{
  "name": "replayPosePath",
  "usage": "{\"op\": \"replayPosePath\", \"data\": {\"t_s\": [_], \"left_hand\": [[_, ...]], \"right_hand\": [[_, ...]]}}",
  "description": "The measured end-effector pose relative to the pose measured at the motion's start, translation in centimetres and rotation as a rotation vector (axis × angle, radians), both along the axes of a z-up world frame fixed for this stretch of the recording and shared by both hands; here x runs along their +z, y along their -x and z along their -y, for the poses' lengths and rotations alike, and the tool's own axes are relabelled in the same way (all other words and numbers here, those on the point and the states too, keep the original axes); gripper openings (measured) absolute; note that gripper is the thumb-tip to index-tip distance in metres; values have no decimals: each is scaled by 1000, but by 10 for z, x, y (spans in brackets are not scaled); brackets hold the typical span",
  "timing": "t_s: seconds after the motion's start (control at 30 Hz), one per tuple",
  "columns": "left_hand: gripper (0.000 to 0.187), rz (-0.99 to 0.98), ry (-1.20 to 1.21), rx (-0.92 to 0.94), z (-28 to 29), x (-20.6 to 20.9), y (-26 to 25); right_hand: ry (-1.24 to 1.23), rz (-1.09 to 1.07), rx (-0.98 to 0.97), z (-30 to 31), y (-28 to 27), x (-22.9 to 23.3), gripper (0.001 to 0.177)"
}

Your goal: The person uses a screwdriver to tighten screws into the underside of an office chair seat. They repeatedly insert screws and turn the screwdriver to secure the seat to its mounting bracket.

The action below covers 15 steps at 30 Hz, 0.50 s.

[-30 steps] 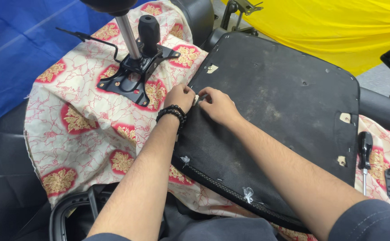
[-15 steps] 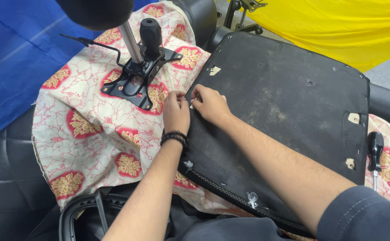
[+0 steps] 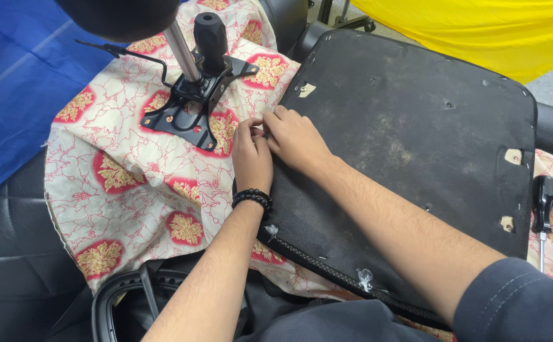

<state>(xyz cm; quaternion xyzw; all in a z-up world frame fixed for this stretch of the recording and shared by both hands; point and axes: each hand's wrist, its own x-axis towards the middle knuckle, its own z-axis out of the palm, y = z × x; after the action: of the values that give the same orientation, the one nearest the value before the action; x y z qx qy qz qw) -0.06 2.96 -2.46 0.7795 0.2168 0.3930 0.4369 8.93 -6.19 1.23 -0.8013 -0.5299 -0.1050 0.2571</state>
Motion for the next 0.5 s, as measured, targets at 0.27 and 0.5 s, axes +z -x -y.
{"op": "replayPosePath", "data": {"t_s": [0.27,0.5], "left_hand": [[23,-30,29,-23,3,9,1],[19,-180,-152,-35,14,15,3]], "right_hand": [[13,-175,-58,15,0,17,18],[-181,-481,-323,88,-11,12,19]]}}
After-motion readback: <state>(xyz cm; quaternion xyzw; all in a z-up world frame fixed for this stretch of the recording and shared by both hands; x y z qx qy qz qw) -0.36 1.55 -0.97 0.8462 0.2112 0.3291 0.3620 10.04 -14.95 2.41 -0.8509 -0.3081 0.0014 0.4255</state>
